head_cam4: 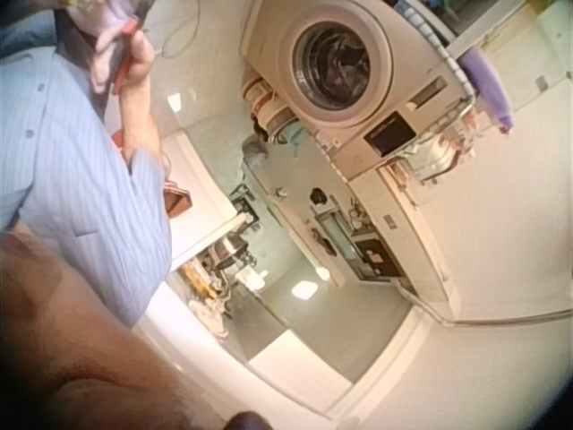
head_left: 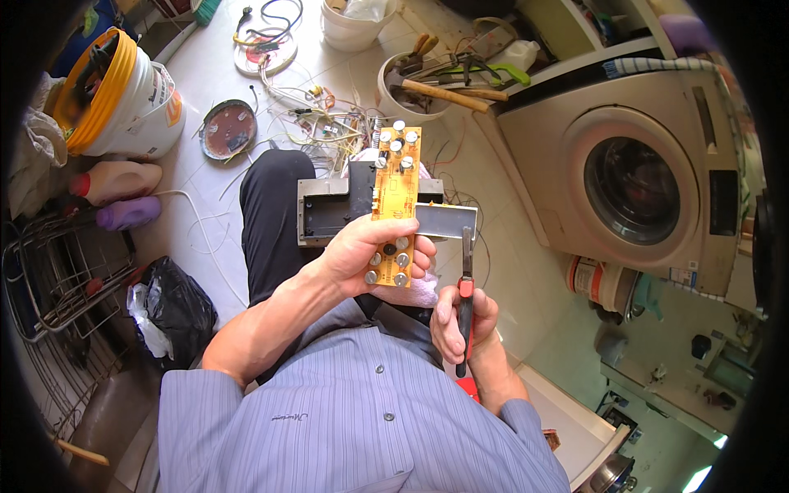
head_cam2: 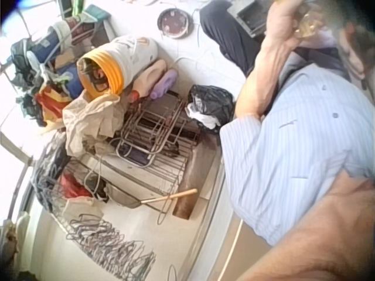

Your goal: The person uses pliers and a screwdriver to disassemble a circuit board and a metal housing while sitting on the floor.

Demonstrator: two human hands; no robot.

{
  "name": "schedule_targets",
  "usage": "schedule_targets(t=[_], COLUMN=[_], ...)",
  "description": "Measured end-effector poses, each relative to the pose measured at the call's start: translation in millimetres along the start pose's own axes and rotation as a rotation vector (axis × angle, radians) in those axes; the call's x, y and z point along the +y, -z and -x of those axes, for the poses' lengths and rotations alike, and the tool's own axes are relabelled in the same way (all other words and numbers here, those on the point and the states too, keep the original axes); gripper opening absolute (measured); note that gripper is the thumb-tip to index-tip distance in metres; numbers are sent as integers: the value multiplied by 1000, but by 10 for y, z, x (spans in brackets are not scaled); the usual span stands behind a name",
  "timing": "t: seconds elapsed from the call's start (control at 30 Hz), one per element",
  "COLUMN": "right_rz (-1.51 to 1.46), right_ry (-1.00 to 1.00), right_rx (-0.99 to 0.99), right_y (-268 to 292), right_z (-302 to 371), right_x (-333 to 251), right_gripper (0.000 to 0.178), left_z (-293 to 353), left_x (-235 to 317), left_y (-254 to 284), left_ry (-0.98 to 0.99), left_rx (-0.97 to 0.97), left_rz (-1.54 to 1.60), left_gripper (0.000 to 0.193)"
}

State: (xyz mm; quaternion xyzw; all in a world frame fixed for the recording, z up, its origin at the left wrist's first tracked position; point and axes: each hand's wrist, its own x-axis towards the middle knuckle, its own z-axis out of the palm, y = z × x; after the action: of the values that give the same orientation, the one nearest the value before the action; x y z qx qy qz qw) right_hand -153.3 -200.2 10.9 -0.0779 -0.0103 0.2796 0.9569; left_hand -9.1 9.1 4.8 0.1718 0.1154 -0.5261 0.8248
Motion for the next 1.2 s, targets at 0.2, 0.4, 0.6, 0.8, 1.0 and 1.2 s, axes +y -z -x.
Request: schedule_targets(t=[0.2,0.4,0.6,0.8,1.0,1.2], right_rz=[-86,-101,-81,-97,-108,-68], right_ry=[91,120,104,113,119,78], right_rx=[32,16,-20,11,36,33], right_y=[-87,-146,-124,-145,-173,-169], right_z=[-98,-178,-197,-210,-233,-189], right_x=[166,232,216,251,274,238], right_gripper=[64,61,61,62,62,58], left_z=[-19,-16,-1,-16,-3,31], left_x=[-39,-26,-10,-12,-14,-33], left_y=[33,7,7,65,57,9], left_ry=[17,4,-3,29,30,-25], left_rx=[90,101,99,68,60,79], left_rz=[34,33,34,93,110,33], left_gripper=[28,29,29,29,30,24])
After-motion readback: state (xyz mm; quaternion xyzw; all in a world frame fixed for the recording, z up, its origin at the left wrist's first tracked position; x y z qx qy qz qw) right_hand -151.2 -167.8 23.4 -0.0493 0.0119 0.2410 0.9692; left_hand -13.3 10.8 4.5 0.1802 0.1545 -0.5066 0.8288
